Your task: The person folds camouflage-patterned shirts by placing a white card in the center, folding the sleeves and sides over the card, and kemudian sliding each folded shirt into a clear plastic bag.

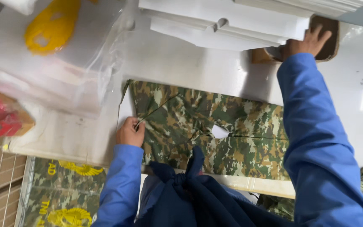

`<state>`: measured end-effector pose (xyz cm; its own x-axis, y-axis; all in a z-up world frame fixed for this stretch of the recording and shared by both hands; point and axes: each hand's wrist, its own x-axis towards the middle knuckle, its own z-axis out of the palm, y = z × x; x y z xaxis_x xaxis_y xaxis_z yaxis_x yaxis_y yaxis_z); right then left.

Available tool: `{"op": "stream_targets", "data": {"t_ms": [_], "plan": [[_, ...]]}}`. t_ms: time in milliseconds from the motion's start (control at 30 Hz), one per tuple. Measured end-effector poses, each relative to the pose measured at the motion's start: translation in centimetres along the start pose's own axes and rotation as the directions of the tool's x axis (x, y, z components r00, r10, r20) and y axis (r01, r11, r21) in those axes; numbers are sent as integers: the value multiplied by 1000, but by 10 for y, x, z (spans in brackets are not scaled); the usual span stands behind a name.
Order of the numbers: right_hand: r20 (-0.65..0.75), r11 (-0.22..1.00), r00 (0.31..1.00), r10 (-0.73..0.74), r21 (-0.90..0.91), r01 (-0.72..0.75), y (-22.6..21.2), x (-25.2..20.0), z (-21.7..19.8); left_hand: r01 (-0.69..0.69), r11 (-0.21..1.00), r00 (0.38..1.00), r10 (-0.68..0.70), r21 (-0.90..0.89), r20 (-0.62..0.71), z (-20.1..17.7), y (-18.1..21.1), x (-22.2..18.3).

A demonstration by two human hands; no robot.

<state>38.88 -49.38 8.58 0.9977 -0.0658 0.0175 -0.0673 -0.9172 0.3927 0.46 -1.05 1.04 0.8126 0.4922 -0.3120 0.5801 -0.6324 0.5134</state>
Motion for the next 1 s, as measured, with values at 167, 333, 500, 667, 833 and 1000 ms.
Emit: {"op": "stream_targets", "data": {"t_ms": [167, 333, 500, 667, 833, 1000], "plan": [[-7, 996, 999, -45, 76, 45, 7, -40, -10, 104, 974, 995, -103, -200, 15, 2, -10, 13], [-498, 340, 782, -375, 711, 616, -114, -194, -8, 150, 971, 963, -101, -186, 250, 2, -22, 32], [-468, -135, 636, -613, 855, 500, -284, -299, -69, 118, 938, 936, 4, -325, 351, 1, -21, 41], [-429, -219, 551, -716, 887, 406, -331, -294, -83, 56, 828, 915, 181, -557, 361, -2, -28, 47], [-595, -101, 333, -732, 578, 810, -334, -296, -96, -12, 916, 915, 173, -402, 366, -13, -27, 43], [-805, -176, -34, -592, 88, 980, -356, -285, -96, -40, 967, 932, 127, -252, 338, -24, -17, 34]]}}
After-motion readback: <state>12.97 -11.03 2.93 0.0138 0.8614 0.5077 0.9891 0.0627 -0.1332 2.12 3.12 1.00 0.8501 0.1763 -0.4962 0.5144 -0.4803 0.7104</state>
